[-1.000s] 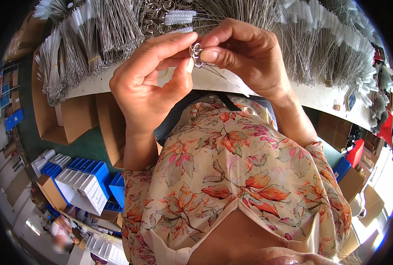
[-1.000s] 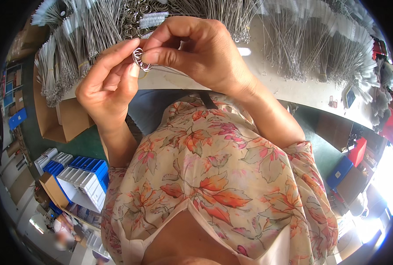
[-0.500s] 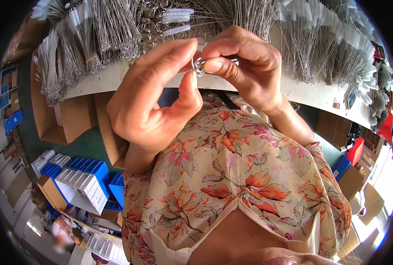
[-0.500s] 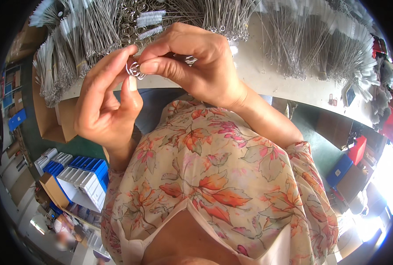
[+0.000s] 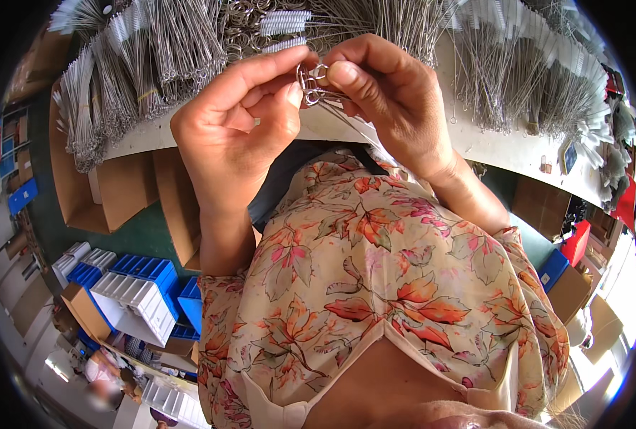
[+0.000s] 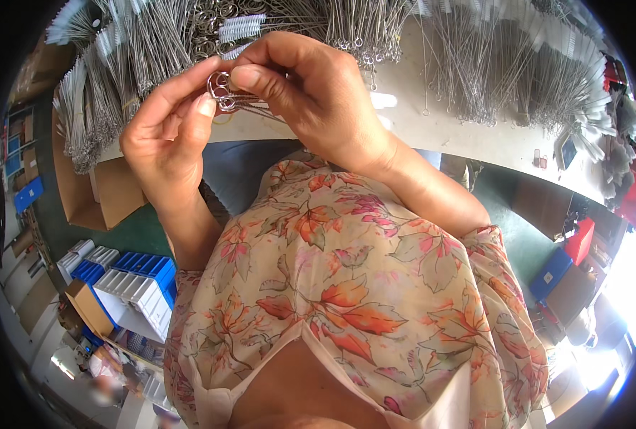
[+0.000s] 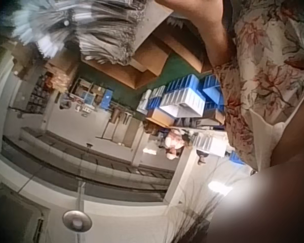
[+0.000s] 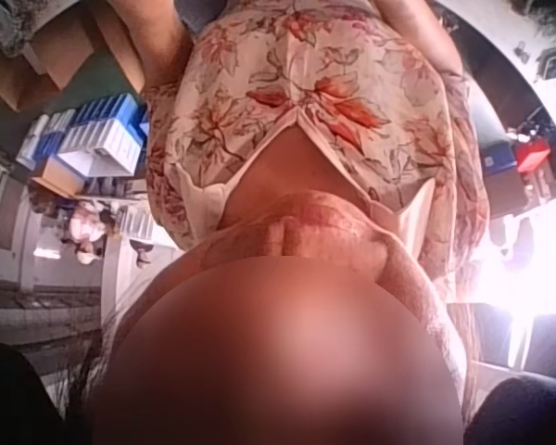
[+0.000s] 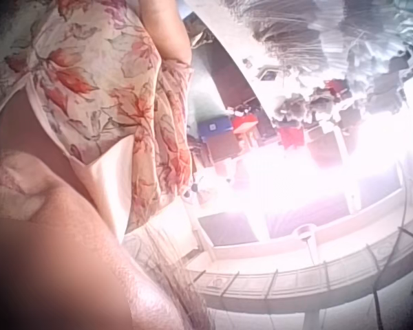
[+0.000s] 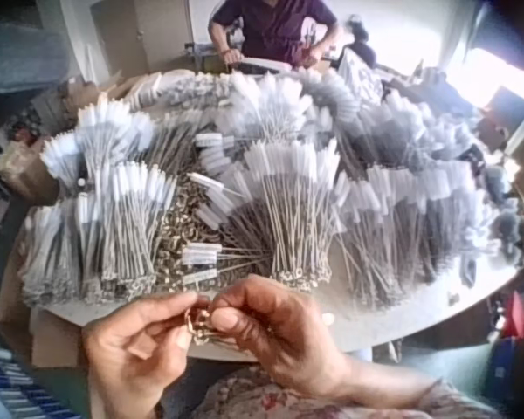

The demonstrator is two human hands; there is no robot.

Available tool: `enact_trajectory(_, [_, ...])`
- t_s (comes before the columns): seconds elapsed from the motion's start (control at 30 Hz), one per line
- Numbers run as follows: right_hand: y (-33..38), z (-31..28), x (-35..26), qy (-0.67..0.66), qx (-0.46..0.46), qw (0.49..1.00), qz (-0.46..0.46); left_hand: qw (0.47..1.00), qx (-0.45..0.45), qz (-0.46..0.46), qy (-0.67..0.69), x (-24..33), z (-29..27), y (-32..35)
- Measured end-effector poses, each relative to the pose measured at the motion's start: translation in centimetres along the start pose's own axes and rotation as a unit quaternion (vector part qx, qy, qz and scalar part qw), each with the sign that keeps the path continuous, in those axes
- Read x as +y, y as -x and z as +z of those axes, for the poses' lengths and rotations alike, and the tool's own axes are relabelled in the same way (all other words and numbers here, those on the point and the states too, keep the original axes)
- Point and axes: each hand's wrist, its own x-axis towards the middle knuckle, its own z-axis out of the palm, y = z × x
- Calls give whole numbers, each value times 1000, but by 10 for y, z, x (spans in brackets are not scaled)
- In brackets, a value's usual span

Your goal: Assembling sets of cleaning brushes by sliding them onto metal rings.

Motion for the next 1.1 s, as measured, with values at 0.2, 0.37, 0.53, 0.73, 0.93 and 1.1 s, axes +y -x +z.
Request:
enact_trajectory(0.2, [-3,-1,-5,-43,-32,997,61,999,-14,12,-39,0,-1,0])
enact_trajectory(0.37, [-3,0,-1,-41,-25,997,63,999,-12,9,-51,-1,-1,0])
enact_trajectory(0.53, [1,1,5,-10,-9,1000,2,999,-9,-32,0,-2,-3,-2])
enact_trajectory(0.73, [3,7,3,-44,58,997,-11,1000,-13,-6,-1,-5,-2,1])
enact_trajectory(0.93, [1,2,3,-50,10,997,55,993,-4,106,-51,-14,0,0])
enact_trajectory(1.1, [0,0,4,-43,-11,997,56,988,-4,119,-94,-13,1,0])
